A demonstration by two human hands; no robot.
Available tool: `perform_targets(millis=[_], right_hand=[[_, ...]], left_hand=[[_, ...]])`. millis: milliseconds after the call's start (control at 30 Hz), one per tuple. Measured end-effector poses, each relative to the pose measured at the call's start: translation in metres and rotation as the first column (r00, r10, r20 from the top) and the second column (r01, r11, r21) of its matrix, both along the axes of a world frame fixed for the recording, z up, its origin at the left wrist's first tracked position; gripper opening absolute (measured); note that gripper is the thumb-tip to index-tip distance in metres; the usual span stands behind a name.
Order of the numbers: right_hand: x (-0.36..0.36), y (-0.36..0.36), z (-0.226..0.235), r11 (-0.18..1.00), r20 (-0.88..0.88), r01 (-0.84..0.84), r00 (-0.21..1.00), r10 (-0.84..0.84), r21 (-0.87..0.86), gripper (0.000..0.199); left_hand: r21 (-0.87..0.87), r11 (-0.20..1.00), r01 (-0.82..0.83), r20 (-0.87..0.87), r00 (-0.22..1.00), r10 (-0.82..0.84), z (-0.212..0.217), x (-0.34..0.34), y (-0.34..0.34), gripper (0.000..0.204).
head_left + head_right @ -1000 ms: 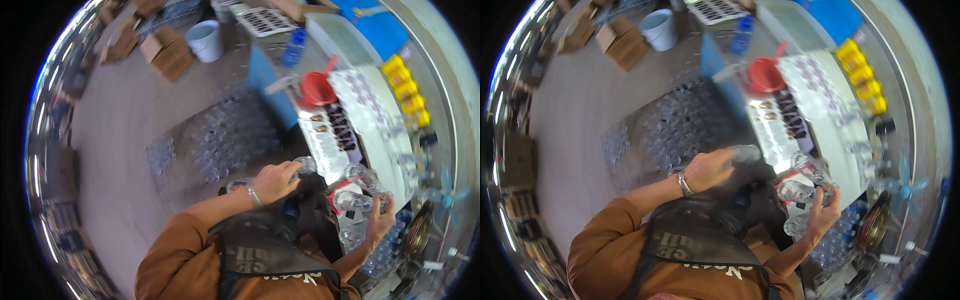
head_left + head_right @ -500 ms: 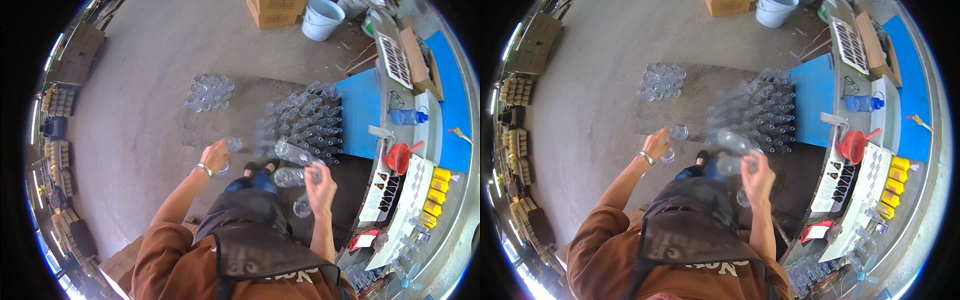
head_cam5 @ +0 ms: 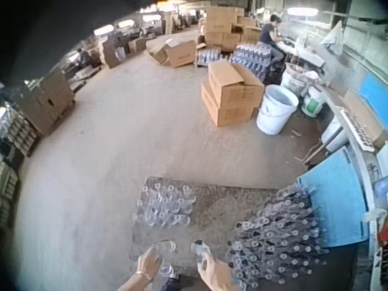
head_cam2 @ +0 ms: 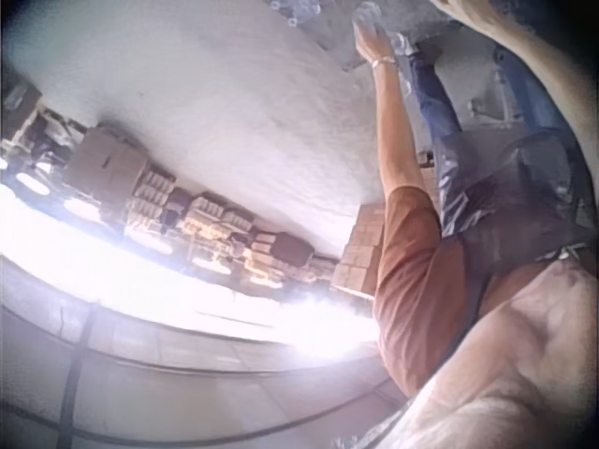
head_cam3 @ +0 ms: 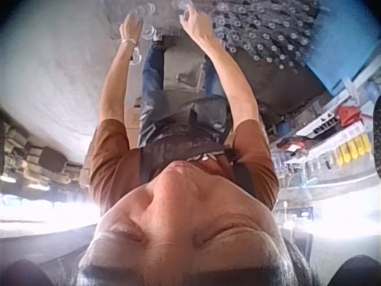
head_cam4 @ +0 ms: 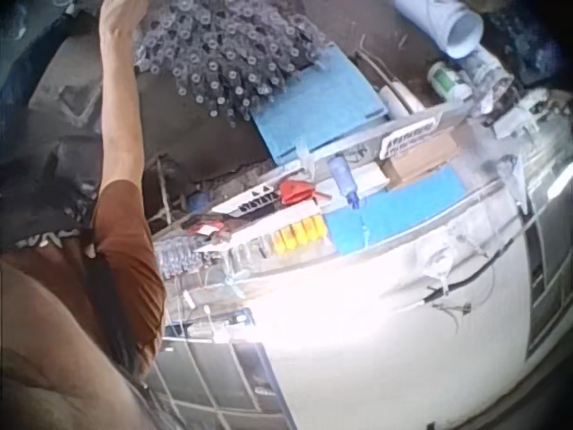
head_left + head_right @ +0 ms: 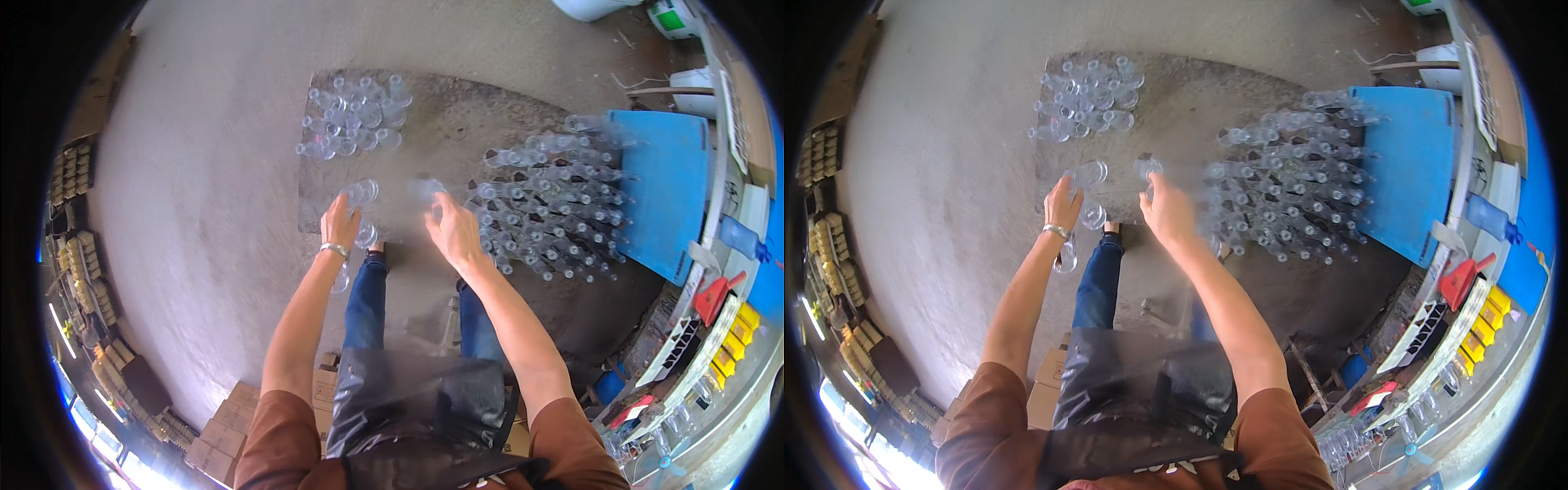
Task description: The person picks up clear plastic bottles from the floor and places them into a cardboard box with internal dividers. The person repeatedly moves between the floor and the box, handling bottles one at a time or in small groups.
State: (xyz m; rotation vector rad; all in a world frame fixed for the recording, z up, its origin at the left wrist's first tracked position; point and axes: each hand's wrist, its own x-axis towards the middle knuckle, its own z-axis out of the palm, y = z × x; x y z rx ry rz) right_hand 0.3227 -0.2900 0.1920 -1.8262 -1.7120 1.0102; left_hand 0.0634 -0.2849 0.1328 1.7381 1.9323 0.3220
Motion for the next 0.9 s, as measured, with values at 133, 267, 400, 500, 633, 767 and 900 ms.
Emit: perform_targets(millis=[133,267,400,500,633,767,900], right_hand=[[-0.049,0.030,-0.097,1.000,0.075,-0.020,0.997,0.021,-0.023,0.040],[-0.084,0.052,-0.166,0.996,0.113,-0.056,0.992,0.064,-0.069,0.039],[-0.108,0.069,-0.196,0.987,0.141,-0.100,0.983,0.118,-0.125,0.038],[-0.116,0.076,-0.205,0.980,0.157,-0.104,0.979,0.131,-0.167,0.037],[-0.113,0.076,-0.207,0.986,0.138,-0.138,0.979,0.151,-0.096,0.041],[-0.099,0.070,-0.176,0.988,0.118,-0.157,0.981,0.156,-0.003,0.034],[-0.064,0.086,-0.175,0.983,0.167,-0.119,0.981,0.095,0.139,0.023]], left_hand=[[-0.048,0.997,0.053,-0.003,0.999,-0.053,-0.074,-0.016,0.046,0.034],[-0.112,0.989,0.092,-0.009,0.996,-0.094,-0.123,-0.024,0.077,0.037],[-0.153,0.983,0.102,-0.020,0.994,-0.106,-0.150,-0.032,0.087,0.036],[-0.193,0.974,0.118,-0.019,0.992,-0.124,-0.152,-0.032,0.088,0.037],[-0.195,0.967,0.163,0.013,0.986,-0.163,-0.140,-0.035,0.080,0.037],[-0.033,0.993,0.110,0.114,0.988,-0.106,-0.119,-0.051,0.067,0.032],[0.017,1.000,-0.006,0.082,0.997,0.005,-0.122,-0.069,0.068,0.023]])
